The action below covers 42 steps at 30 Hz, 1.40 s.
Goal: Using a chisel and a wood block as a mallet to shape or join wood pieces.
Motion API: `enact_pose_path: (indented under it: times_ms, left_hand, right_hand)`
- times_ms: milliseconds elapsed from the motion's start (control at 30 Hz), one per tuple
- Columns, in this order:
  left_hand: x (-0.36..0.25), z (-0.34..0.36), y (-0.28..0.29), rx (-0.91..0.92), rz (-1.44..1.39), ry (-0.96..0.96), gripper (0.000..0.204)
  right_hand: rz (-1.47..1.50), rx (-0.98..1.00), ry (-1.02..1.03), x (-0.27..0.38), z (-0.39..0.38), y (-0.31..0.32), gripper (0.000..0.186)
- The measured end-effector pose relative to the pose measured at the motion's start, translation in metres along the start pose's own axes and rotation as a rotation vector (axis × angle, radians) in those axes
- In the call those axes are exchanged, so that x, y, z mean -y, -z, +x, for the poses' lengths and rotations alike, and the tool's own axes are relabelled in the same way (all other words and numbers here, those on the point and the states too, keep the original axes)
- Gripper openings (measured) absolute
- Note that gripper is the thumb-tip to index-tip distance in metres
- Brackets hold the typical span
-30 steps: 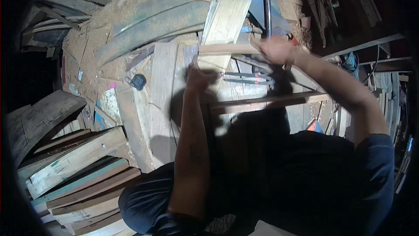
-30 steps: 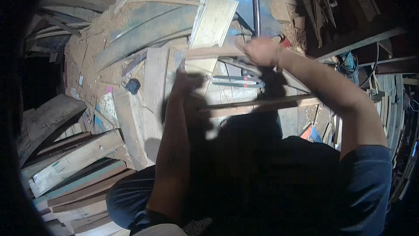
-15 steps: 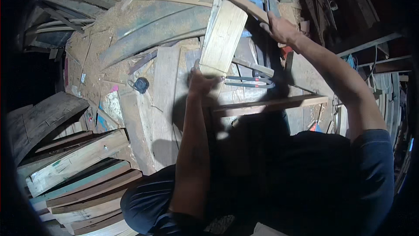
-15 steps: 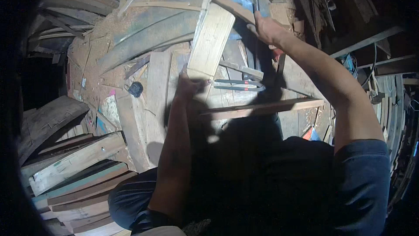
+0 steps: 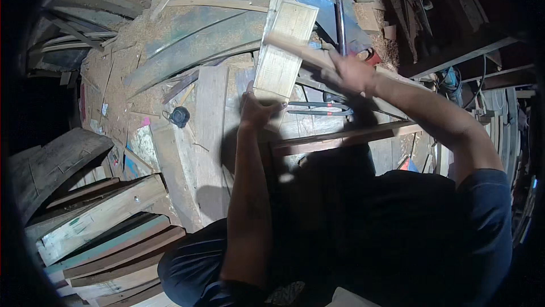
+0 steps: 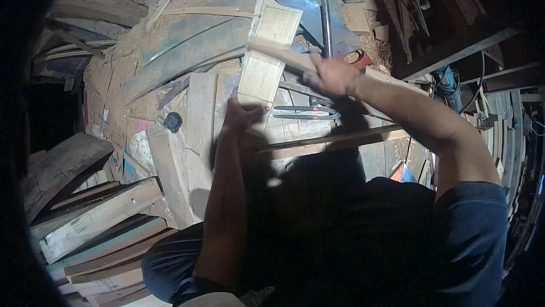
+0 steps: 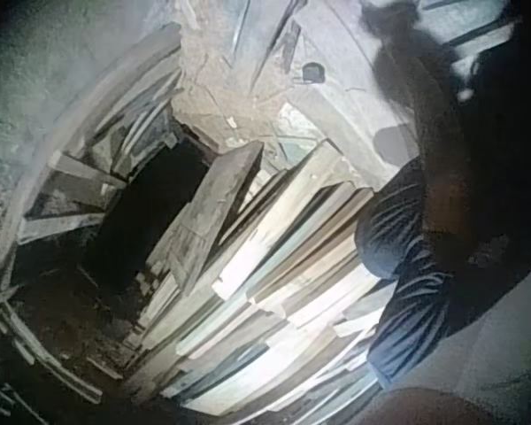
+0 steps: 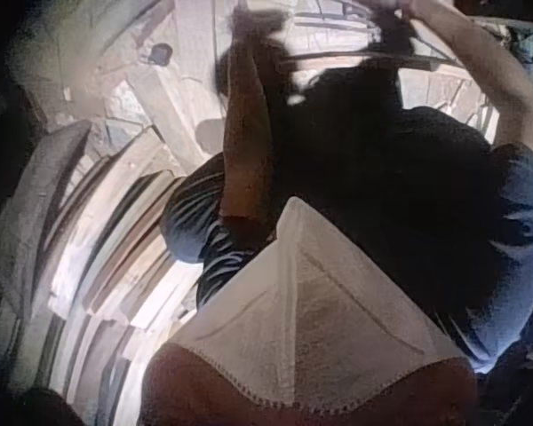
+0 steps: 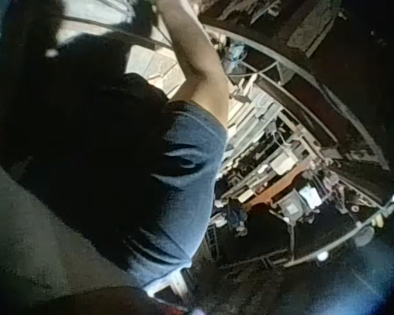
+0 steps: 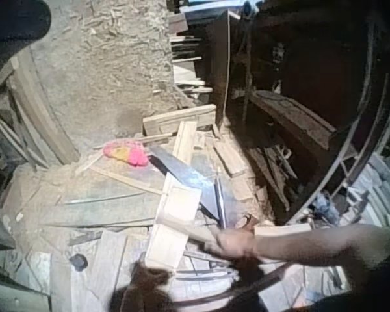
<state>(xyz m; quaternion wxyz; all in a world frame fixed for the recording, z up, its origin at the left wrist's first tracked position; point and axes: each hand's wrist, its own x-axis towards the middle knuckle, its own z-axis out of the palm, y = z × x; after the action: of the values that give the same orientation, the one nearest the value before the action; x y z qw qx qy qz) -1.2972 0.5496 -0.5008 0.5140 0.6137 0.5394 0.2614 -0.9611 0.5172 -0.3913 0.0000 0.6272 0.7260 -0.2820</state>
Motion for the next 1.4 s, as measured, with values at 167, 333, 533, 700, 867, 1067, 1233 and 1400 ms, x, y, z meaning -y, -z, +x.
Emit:
enact_pose_path:
  times_ms: [167, 333, 533, 700, 867, 1067, 1233, 1400]
  left_hand:
    - [-0.028, -0.003, 0.0, 0.085, 0.034, 0.133, 0.118]
    - [-0.016, -0.002, 0.003, 0.047, -0.024, 0.026, 0.123]
    - [-0.049, -0.007, 0.003, 0.121, -0.021, 0.295, 0.122]
    - [-0.028, 0.001, 0.001, 0.051, -0.005, 0.079, 0.118]
    - [-0.037, -0.005, -0.005, 0.134, -0.074, 0.072, 0.082]
    - [-0.027, 0.014, 0.006, 0.159, -0.007, 0.095, 0.1]
    - [-0.037, -0.005, 0.004, 0.205, -0.034, 0.269, 0.121]
    - [-0.01, -0.006, -0.003, -0.036, 0.07, -0.126, 0.078]
  right_hand:
    - [-0.216, 0.166, 0.135, -0.012, 0.005, 0.035, 0.06]
    - [0.005, -0.059, -0.119, -0.005, 0.016, 0.028, 0.052]
    - [-0.234, 0.089, 0.188, -0.01, 0.0, 0.018, 0.051]
    - [0.057, -0.199, -0.012, -0.026, 0.021, 0.006, 0.047]
    - [-0.155, 0.114, 0.184, -0.014, -0.01, 0.006, 0.046]
    - [-0.029, -0.162, 0.002, -0.032, 0.021, 0.006, 0.05]
    - [-0.263, 0.138, 0.154, -0.005, -0.005, 0.011, 0.045]
    - [-0.063, -0.239, -0.094, -0.039, 0.033, 0.029, 0.06]
